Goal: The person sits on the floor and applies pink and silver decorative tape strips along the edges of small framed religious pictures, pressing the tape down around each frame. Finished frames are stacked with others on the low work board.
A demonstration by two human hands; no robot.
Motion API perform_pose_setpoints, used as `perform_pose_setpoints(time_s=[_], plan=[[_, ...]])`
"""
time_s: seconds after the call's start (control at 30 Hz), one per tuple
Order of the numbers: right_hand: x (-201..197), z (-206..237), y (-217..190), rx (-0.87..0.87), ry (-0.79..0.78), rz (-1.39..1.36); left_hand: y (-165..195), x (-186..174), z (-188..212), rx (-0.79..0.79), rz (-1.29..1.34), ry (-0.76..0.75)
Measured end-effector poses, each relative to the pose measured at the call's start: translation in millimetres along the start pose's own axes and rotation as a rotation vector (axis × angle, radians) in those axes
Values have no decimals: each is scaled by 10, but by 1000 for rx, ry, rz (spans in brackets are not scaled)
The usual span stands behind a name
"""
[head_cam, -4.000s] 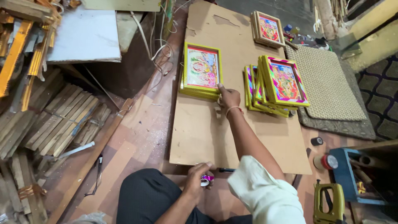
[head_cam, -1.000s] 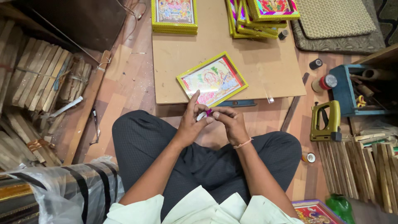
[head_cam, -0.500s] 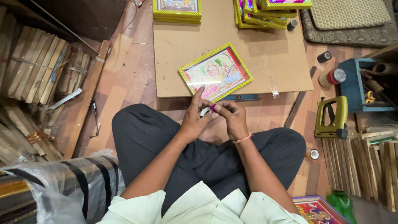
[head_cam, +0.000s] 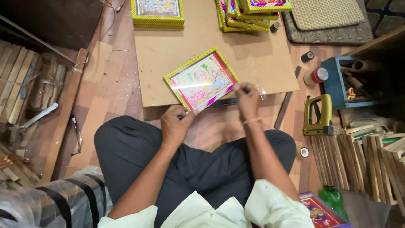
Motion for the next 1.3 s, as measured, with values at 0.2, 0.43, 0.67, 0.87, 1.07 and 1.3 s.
perform_pose_setpoints(time_s=[0.2, 0.43, 0.67, 0.87, 1.07, 1.3], plan=[[-144, -481, 42, 31, 90, 186, -93, 53, -89, -215, -116, -53], [-56, -447, 88, 6, 213, 361, -230, 115, -67, -203, -101, 6], [-50, -428, 81, -23, 225, 379, -274, 155, -65, -238, -61, 8], [-32, -374, 29, -35, 235, 390, -252, 156, -67, -253, -62, 9], [-3, -339, -2, -22, 262, 397, -292, 177, -63, -253, -18, 5], [-24, -368, 47, -103, 316, 363, -389, 226, -21, -132, 49, 22]])
Point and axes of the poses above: each hand's wrist, its own z-axis away from the middle knuckle, its own x-axis out of the palm, y = z × x, the point moved 1 cm from there along -z, towards the middle knuckle, and after that the axes turned 13 degrees about x, right-handed, at the moved point
